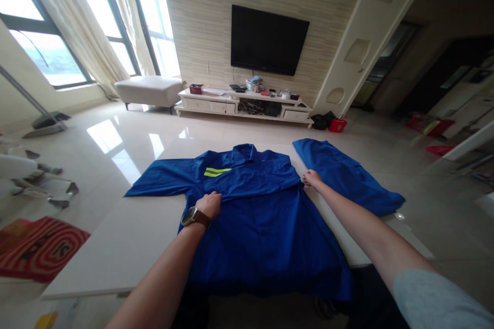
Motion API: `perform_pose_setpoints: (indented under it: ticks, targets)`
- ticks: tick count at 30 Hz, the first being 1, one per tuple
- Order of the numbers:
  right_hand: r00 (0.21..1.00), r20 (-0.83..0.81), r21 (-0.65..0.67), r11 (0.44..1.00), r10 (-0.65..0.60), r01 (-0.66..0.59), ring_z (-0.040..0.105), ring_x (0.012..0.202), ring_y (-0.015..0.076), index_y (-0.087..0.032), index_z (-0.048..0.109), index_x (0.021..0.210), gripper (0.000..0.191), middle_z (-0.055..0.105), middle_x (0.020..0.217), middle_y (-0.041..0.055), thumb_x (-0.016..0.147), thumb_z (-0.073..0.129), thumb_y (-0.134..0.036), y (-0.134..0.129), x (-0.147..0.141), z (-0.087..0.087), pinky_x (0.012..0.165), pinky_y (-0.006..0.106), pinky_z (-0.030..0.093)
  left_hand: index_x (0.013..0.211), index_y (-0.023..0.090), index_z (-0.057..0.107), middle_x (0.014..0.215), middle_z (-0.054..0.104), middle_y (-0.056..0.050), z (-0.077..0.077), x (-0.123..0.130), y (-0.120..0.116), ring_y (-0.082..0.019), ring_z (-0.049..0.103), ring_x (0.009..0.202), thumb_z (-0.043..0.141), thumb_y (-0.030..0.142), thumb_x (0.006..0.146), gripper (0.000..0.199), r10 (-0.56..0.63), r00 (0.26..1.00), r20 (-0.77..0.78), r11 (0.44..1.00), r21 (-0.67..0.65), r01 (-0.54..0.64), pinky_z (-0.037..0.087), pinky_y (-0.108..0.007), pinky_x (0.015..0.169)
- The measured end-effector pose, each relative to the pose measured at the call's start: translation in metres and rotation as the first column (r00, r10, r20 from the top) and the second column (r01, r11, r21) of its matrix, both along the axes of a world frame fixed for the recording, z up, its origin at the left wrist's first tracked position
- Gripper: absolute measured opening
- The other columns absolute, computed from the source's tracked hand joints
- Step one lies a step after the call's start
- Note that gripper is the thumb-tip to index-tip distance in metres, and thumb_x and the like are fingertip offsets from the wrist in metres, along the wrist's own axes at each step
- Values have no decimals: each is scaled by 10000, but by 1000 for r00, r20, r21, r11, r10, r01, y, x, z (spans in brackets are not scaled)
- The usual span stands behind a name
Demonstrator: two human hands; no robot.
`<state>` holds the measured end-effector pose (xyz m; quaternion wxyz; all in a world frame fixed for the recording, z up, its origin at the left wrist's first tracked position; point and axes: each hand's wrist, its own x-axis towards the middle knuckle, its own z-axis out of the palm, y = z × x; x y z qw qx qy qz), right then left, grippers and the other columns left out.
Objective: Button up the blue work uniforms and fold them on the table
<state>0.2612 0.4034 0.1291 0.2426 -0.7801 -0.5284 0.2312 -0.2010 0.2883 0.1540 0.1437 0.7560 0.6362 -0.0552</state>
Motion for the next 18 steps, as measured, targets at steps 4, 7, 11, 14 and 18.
perform_pose_setpoints:
  ticks: [4, 7, 11, 14, 18]
  targets:
    - [982, -140, -97, 986, 124, -139, 674, 819, 161, -146, 674, 1068, 248, 713, 988, 51, 948, 638, -360, 11, -8, -10, 738, 314, 571, 1096, 189, 657, 1250, 607, -145, -3, 5, 4, -265, 640, 1074, 417, 140, 946, 288, 7, 999, -42, 999, 44, -5, 531, -364, 835]
    - [971, -174, -58, 982, 167, -179, 675, 800, 171, -154, 693, 1016, 196, 741, 933, 47, 878, 594, -251, 11, -11, -19, 697, 256, 533, 1020, 168, 668, 1171, 639, -143, -8, 7, 9, -240, 638, 1078, 364, 144, 980, 308, -6, 998, -64, 999, 47, 9, 519, -340, 873]
    - [979, -112, 14, 985, 172, -171, 687, 906, 198, -165, 673, 1111, 348, 756, 1028, 48, 772, 616, -218, 3, -10, -29, 763, 246, 525, 1117, 149, 626, 1154, 646, -158, -11, 9, 12, -227, 648, 1064, 376, 94, 957, 302, -2, 996, -93, 999, 39, 5, 514, -343, 902]
    - [993, -2, 52, 992, 115, -115, 679, 1010, 246, -163, 701, 1080, 305, 756, 1075, 94, 828, 572, -277, 0, -7, -30, 832, 278, 516, 1183, 130, 579, 1191, 627, -181, -9, 14, 10, -251, 635, 1104, 387, 59, 930, 325, 6, 993, -115, 999, 41, -2, 517, -378, 906]
    - [987, 157, 55, 998, -16, 7, 666, 1073, 328, -125, 724, 1050, 328, 737, 1098, 190, 894, 492, -298, -3, -1, -25, 870, 344, 503, 1178, 119, 563, 1216, 608, -195, -5, 17, 4, -277, 629, 1133, 374, 61, 935, 314, 20, 989, -145, 999, 36, -15, 526, -408, 891]
